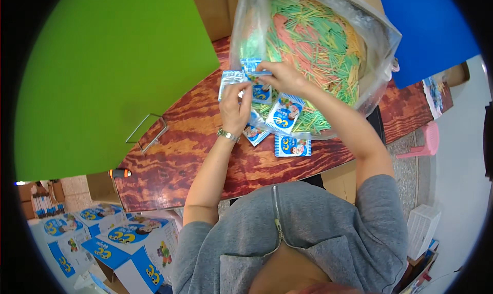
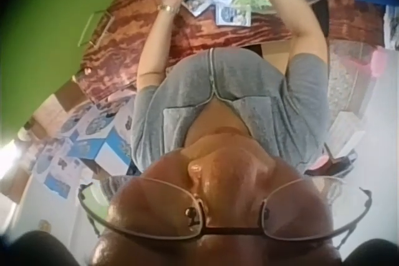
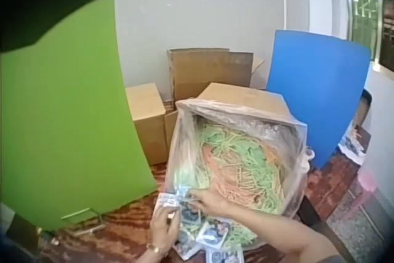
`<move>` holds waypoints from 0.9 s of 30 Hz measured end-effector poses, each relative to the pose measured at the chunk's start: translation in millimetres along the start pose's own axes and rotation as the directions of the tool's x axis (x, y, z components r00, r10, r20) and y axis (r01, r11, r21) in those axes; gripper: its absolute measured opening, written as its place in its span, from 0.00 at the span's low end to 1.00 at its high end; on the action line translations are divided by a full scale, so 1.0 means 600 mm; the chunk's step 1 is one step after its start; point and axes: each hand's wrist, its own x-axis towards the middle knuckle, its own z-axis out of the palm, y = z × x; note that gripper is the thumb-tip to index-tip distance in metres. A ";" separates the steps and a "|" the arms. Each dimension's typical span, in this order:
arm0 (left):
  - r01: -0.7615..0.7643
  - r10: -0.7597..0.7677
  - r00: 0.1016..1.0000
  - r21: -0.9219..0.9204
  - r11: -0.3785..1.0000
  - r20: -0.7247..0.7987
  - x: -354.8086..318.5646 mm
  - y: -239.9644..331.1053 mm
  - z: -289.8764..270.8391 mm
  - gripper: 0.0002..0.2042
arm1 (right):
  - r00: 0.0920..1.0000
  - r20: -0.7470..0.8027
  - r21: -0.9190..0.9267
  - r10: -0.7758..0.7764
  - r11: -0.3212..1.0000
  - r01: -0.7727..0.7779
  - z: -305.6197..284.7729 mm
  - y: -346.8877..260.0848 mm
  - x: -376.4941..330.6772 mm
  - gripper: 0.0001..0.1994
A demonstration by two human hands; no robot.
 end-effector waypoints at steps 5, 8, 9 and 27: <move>-0.256 0.184 0.913 0.159 0.954 0.364 -0.012 -0.020 0.016 0.08 | 0.985 -0.164 -0.124 -0.047 0.992 0.027 -0.036 0.007 -0.044 0.16; -0.240 0.162 0.920 0.183 0.954 0.358 -0.006 -0.015 0.025 0.07 | 0.943 0.176 -0.334 0.281 0.918 -0.212 -0.067 0.008 -0.091 0.15; -0.234 0.156 0.922 0.187 0.954 0.356 -0.002 -0.013 0.029 0.07 | 0.953 0.133 -0.388 0.271 0.899 -0.201 -0.051 0.011 -0.110 0.15; 0.130 -0.015 0.846 -0.179 0.975 0.533 0.003 0.062 0.038 0.14 | 0.963 -0.224 -0.153 -0.149 0.981 0.116 -0.102 -0.041 -0.116 0.09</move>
